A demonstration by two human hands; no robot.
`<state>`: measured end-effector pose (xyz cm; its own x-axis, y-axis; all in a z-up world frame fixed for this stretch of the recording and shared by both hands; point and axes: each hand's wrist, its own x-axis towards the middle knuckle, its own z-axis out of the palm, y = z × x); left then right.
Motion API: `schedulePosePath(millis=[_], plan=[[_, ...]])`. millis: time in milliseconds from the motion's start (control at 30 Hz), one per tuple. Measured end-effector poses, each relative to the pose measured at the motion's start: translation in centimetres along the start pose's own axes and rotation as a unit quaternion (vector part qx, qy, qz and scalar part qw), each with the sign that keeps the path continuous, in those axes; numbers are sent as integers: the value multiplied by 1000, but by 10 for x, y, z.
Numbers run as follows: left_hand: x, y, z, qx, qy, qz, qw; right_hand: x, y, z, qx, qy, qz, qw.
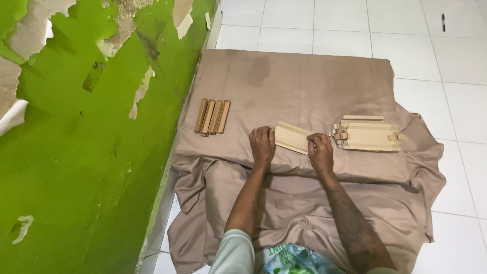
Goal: Assembling a wooden object by fitting small slats into a base frame.
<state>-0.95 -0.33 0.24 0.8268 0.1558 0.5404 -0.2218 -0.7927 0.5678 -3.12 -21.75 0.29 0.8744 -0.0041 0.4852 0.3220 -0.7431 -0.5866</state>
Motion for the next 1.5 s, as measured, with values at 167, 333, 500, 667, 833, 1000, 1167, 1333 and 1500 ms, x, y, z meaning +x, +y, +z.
schedulePosePath(millis=[167, 333, 500, 667, 833, 1000, 1167, 1333, 1500], plan=[[0, -5, 12, 37, 1, 117, 992, 2, 2, 1, -9, 18, -12, 1000], [-3, -10, 22, 46, -38, 159, 985, 0, 0, 0, -101, 54, 22, 993], [1, -3, 10, 26, -60, 137, 988, 4, -3, -2, -49, 24, 76, 996], [2, -3, 12, -7, -77, 117, 990, 8, -10, -8, 5, -8, 103, 995], [-5, -2, 11, 59, -49, 160, 984, -1, -38, 9, -223, -44, 14, 974], [-7, -3, 8, 35, -60, 164, 984, -15, -41, 9, -268, -59, -51, 960], [0, 2, 9, 21, -85, 163, 983, 7, -34, -4, -218, -137, -38, 966], [4, 6, -1, 29, -107, 158, 981, 3, -32, -9, -178, -133, -55, 973], [1, -4, 15, 15, -100, 122, 987, 0, -15, -4, -68, -62, -23, 995]])
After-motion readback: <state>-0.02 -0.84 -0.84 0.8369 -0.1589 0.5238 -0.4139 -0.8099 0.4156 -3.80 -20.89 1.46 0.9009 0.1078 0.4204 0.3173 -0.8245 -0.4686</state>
